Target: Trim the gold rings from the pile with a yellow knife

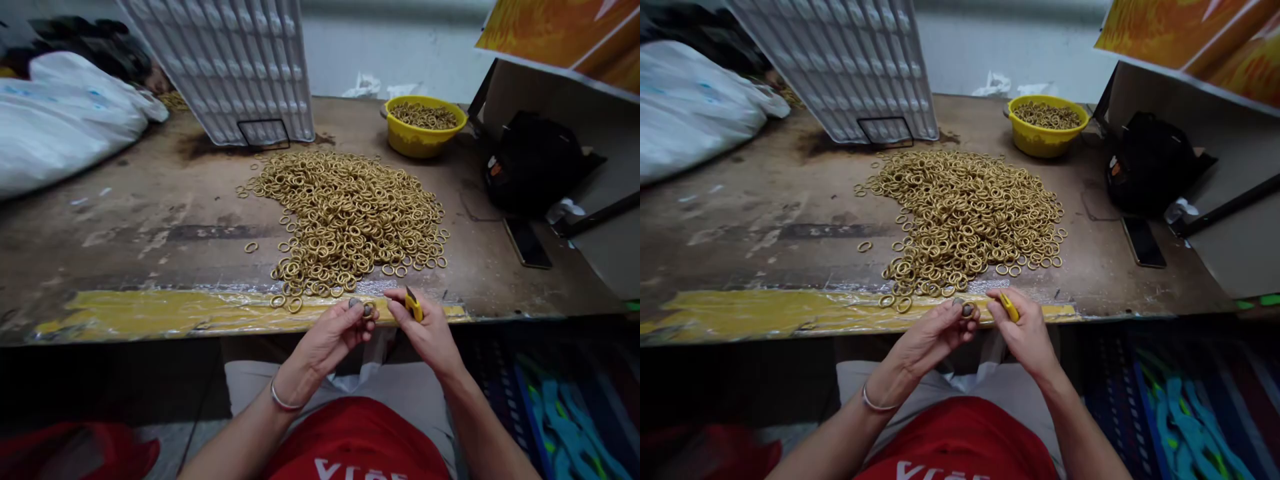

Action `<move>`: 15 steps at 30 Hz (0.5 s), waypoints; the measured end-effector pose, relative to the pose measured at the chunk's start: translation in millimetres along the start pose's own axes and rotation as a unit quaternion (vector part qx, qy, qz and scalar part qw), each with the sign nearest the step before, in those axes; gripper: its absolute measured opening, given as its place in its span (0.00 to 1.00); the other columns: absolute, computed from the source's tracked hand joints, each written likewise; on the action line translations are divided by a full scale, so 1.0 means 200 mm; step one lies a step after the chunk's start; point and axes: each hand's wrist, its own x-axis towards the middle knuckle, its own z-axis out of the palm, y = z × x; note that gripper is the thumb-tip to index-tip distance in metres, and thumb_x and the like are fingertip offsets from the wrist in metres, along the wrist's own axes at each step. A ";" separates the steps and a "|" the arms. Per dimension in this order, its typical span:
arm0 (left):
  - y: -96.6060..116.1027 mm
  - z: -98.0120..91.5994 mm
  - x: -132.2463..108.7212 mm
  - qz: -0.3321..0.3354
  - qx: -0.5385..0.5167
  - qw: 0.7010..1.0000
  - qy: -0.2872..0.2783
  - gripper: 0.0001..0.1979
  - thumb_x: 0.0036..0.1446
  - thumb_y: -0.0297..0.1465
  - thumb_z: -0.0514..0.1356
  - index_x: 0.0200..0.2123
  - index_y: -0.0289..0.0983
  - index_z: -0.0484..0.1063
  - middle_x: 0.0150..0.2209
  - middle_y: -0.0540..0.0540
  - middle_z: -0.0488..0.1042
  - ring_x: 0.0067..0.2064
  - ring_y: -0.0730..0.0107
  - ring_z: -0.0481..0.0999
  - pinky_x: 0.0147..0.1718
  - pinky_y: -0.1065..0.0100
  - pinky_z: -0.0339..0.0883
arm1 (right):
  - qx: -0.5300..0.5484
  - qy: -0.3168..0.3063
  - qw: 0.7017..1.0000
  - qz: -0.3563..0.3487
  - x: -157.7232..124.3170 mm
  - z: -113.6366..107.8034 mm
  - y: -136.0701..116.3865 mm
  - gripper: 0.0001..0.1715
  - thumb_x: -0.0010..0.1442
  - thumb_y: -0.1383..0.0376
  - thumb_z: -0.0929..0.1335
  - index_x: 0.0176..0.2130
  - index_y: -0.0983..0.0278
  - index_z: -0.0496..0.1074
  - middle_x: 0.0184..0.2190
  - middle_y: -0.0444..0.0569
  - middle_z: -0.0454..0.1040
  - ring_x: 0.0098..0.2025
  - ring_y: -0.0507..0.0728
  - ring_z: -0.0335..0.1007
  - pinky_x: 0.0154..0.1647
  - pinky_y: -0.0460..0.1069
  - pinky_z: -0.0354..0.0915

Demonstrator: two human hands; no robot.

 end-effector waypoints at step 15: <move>-0.06 -0.04 -0.05 -0.062 0.001 0.996 -0.070 0.15 0.51 0.36 0.74 0.38 0.33 0.79 0.35 0.44 0.78 0.34 0.72 0.77 0.32 0.72 0.70 | 0.083 -0.077 0.994 0.011 -0.03 0.06 0.03 0.15 0.68 0.56 0.66 0.34 0.62 0.71 0.27 0.43 0.71 0.30 0.51 0.67 0.33 0.46 0.64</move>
